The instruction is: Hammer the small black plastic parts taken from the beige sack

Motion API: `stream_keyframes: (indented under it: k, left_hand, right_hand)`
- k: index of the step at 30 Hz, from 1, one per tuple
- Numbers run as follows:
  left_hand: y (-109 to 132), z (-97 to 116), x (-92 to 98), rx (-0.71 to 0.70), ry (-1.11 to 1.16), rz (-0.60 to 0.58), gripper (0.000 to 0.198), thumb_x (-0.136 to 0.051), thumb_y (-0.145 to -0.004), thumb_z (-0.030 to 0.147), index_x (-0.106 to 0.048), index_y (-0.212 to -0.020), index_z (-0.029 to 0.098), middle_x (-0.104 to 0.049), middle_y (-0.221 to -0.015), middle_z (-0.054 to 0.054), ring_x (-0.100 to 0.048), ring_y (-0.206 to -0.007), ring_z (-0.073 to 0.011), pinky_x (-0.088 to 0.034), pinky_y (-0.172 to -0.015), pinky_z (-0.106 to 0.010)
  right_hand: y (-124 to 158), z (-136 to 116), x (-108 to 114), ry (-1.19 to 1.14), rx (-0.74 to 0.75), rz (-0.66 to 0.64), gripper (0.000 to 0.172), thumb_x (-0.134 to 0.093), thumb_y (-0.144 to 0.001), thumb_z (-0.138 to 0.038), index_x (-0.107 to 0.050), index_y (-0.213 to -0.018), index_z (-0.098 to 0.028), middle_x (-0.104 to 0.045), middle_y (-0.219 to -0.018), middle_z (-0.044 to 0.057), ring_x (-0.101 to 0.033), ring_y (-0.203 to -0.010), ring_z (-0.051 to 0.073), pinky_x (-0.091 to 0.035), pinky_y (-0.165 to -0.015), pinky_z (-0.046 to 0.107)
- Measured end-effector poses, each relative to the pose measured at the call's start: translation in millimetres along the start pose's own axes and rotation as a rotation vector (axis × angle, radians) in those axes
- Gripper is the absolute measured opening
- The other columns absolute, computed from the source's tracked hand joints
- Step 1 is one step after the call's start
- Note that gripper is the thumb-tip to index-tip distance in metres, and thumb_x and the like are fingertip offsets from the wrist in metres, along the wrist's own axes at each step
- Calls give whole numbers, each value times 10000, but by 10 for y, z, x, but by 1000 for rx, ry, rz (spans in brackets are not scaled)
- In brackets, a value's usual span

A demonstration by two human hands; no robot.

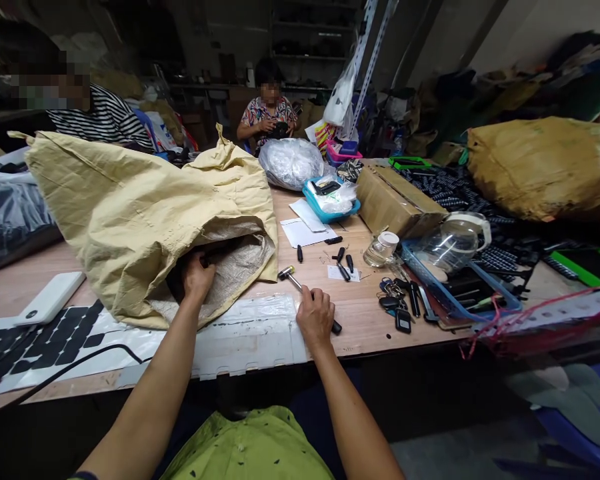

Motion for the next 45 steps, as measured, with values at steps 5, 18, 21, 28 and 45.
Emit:
stream_keyframes:
  k: [5, 18, 21, 28, 45]
  left_hand:
    - [576, 230, -18, -346, 187, -274, 470, -621, -768, 166, -661, -1221, 286, -756, -1059, -9, -663, -820, -193, -526, -811, -311]
    - [1056, 46, -354, -600, 270, -502, 237, -714, -819, 311, -749, -1041, 238, -716, -971, -62, -634, -962, -237, -483, -906, -373]
    - [1104, 60, -371, -579, 201, -460, 180, -725, -809, 285, -762, -980, 243, -674, -895, -52, -615, -926, -236, -477, -880, -375]
    - [1119, 90, -385, -536, 181, -432, 154, -736, -776, 224, -751, -928, 238, -654, -864, -39, -599, -900, -227, -453, -857, -363]
    - [1093, 39, -494, -523, 270, -346, 122, -722, -739, 151, -701, -831, 228, -635, -808, -12, -574, -839, -210, -437, -811, -348]
  right_hand:
    - [-6, -17, 7, 7, -7, -6, 371, -532, -871, -130, -655, -1201, -247, -589, -1002, 80, -455, -921, 226, -297, -717, 328]
    - [-12, -24, 3, 19, -6, -20, 374, -561, -869, -131, -657, -1211, -247, -585, -1003, 79, -457, -918, 223, -299, -717, 320]
    - [-11, -19, 17, 15, -7, -19, 363, -559, -873, -129, -661, -1201, -247, -591, -1003, 76, -461, -917, 222, -295, -709, 319]
    - [-9, 9, 21, -6, -8, 0, 365, -549, -867, -121, -661, -1192, -241, -598, -998, 76, -458, -915, 221, -291, -708, 322]
    - [-19, 47, 13, -26, -6, -29, 393, -501, -873, -133, -670, -1209, -245, -607, -1000, 92, -477, -909, 233, -317, -718, 322]
Point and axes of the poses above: each hand's wrist, its own y-axis away from the middle knuckle, its own x-axis out of the back of the hand, z = x × y, the point moved 1 cm from there along -y, towards the middle knuckle
